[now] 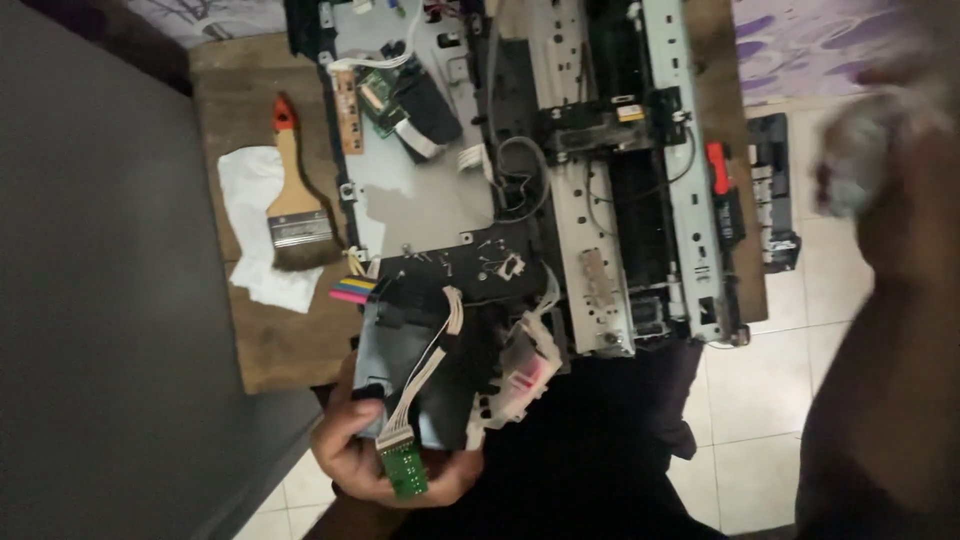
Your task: The person holds a small green circuit board attached to a black housing and uses a screwdriver to tighten screws on the component. The workspace contains a disassembled electronic device, a paintbrush, and other tools.
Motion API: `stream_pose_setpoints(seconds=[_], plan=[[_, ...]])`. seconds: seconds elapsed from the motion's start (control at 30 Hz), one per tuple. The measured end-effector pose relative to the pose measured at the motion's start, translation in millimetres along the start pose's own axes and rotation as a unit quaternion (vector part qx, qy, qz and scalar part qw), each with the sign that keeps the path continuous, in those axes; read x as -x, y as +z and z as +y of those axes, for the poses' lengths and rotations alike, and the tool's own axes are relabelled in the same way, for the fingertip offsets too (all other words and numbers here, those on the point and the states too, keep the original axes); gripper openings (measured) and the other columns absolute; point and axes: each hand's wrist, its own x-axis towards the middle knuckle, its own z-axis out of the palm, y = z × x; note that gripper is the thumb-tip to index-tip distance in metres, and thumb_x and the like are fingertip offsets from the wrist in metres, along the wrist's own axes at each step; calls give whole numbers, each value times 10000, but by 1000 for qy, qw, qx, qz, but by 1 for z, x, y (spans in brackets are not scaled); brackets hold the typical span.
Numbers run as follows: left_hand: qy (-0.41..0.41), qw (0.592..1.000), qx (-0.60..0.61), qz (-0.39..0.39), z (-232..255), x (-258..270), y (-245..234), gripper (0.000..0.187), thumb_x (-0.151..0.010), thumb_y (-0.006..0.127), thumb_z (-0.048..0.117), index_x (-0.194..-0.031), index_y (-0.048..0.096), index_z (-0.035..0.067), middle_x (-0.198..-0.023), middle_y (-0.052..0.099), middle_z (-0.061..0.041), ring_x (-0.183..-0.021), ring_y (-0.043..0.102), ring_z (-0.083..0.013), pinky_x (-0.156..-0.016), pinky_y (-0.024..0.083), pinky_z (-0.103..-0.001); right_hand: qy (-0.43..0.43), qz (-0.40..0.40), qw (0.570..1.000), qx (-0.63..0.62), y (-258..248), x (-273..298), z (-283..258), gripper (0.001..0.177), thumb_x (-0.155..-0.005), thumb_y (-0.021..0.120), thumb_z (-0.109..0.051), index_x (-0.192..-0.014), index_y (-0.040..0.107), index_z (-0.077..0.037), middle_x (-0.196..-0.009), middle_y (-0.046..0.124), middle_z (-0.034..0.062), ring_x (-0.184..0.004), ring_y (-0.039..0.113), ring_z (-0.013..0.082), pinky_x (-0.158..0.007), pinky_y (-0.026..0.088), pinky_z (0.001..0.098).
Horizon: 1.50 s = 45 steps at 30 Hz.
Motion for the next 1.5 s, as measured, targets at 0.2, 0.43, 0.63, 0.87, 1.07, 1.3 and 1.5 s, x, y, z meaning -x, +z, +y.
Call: stream_pose_setpoints(seconds=[0.2, 0.43, 0.63, 0.87, 1.07, 1.3, 1.5], plan=[[-27, 999, -25, -4, 26, -2, 17, 630, -700, 731, 243, -1198, 367, 119, -1393, 559, -299, -1209, 650, -353, -1029, 490, -338, 117, -42, 978, 169, 76, -35, -91, 314, -1064, 346, -192, -1250, 564, -64, -1085, 677, 114, -889, 643, 228, -721, 499, 359], [227, 970, -84, 20, -18, 4, -1, 530, -642, 784, 152, -1059, 458, 149, -1189, 574, -111, -1005, 569, -91, -853, 459, -337, -4, -88, 968, 235, 81, -52, -68, 396, -1110, 407, -182, -1471, 511, -59, -1393, 585, 177, -1199, 576, 293, -946, 490, 427], [-94, 995, 25, 28, 4, 11, 6, 865, -487, 805, 188, -1268, 437, 152, -1273, 529, -148, -1134, 572, -253, -1076, 461, -367, -137, -48, 956, 254, 64, -61, 4, 191, -1122, 616, -95, -1262, 739, -52, -1106, 700, 129, -952, 623, 215, -792, 510, 360], [-41, 999, 9, -26, 2, -2, 1, 810, -590, 804, 334, -1271, 424, 116, -1197, 540, -136, -1015, 611, -245, -912, 509, -350, -183, -57, 939, 285, 65, -72, 23, 279, -1080, 731, -29, -1357, 726, -66, -969, 518, 78, -941, 495, 233, -871, 437, 392], [-35, 998, 43, -13, 1, -5, 5, 815, -555, 800, 263, -1266, 434, 106, -1145, 544, -117, -926, 600, -205, -891, 490, -312, -183, -68, 932, 307, 64, -72, 5, 299, -1055, 719, -72, -1339, 692, 20, -1200, 653, 194, -909, 615, 239, -832, 520, 378], [-67, 997, -34, 19, -1, 16, 0, 833, -534, 852, 252, -1235, 429, 98, -1233, 585, -211, -1123, 621, -310, -1063, 485, -389, -134, -50, 970, 199, 55, -49, 1, 186, -1100, 655, 50, -1282, 626, 28, -1121, 630, 137, -919, 628, 204, -804, 585, 294], [109, 973, 142, -145, -13, -18, -11, 864, -682, 909, 337, -1386, 418, 231, -1312, 541, -302, -1175, 590, -390, -1025, 491, -525, -188, -8, 965, 183, 40, -38, 17, 299, -1111, 650, 91, -1409, 628, 79, -1278, 661, 215, -1189, 642, 292, -1012, 570, 381]])
